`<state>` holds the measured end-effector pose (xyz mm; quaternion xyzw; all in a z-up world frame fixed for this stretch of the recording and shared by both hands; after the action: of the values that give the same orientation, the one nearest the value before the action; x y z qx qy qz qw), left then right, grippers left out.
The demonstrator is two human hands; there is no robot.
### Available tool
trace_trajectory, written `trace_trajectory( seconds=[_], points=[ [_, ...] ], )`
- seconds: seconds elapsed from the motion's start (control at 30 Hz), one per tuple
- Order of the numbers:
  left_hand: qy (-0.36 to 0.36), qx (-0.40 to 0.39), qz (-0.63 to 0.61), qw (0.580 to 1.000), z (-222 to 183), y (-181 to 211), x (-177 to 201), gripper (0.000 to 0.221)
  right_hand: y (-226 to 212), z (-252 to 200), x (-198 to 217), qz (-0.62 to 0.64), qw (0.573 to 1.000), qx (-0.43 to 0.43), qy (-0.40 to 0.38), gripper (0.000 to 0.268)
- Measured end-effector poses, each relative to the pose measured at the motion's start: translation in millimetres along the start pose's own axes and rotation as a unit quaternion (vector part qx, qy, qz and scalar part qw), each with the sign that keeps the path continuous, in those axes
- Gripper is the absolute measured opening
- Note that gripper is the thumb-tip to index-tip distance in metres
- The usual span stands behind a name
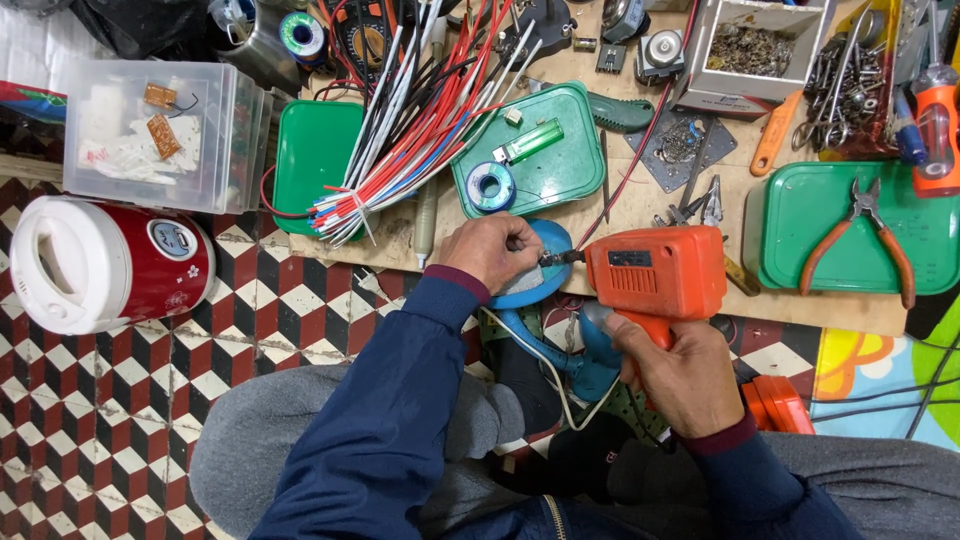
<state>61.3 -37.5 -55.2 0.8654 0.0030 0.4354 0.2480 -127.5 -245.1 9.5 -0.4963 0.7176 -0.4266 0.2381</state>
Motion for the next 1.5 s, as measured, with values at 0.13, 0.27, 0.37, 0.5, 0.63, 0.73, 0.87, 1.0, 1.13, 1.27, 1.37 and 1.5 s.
trace_trajectory(
  seconds=[0.13, 0.27, 0.37, 0.5, 0.63, 0.73, 0.87, 1.0, 1.13, 1.27, 1.37, 1.5],
  points=[
    [0.001, 0.002, 0.002, 1.000, 2, -4, -4, 0.013, -3, -3, 0, 0.001, 1.000, -0.002, 0.003, 0.019],
    [0.013, -0.003, -0.005, 1.000, 1, -3, -2, 0.013, -5, -4, -1, -0.008, 1.000, -0.006, 0.009, 0.021],
    [0.017, -0.006, -0.005, 1.000, 2, -3, -2, 0.013, -8, -4, -3, -0.012, 1.000, -0.009, 0.012, 0.023],
    [0.013, -0.002, 0.001, 1.000, 3, -5, -4, 0.014, -5, -4, -3, -0.010, 1.000, -0.011, 0.013, 0.022],
    [0.014, 0.005, -0.007, 1.000, 3, -4, -4, 0.013, -7, -4, -2, -0.011, 1.000, -0.011, 0.017, 0.024],
    [0.016, 0.009, -0.003, 1.000, 4, -6, -5, 0.013, -9, -4, -3, -0.017, 1.000, -0.009, 0.016, 0.027],
    [0.014, 0.007, -0.018, 1.000, 2, -3, -3, 0.012, -11, -5, 0, -0.013, 1.000, -0.009, 0.012, 0.031],
    [0.014, 0.015, -0.005, 1.000, 2, -3, -3, 0.011, -21, -10, 7, 0.002, 1.000, -0.001, 0.028, 0.033],
    [0.016, 0.005, -0.019, 1.000, -2, 2, 1, 0.013, -30, -8, 14, 0.015, 0.999, 0.017, 0.042, 0.038],
    [0.007, 0.023, -0.008, 1.000, -1, -1, 0, 0.011, -38, -7, 17, 0.021, 0.998, 0.012, 0.055, 0.053],
    [0.005, 0.028, -0.004, 1.000, -2, -2, -1, 0.011, -37, -8, 22, 0.024, 0.997, 0.002, 0.074, 0.054],
    [-0.011, 0.029, 0.016, 0.999, 2, -1, -1, 0.012, -36, -6, 35, 0.041, 0.994, 0.002, 0.103, 0.055]
  ],
)
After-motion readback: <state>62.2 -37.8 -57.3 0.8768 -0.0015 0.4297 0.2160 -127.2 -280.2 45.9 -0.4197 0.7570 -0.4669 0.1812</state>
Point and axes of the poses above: each hand's wrist, its own z-axis towards the middle knuckle, its own x-axis out of the back of the hand, y = z × x, the point moved 9 cm from there along z, towards the middle knuckle, and after that the axes turned 11 degrees about z, right-handed, at the moved point
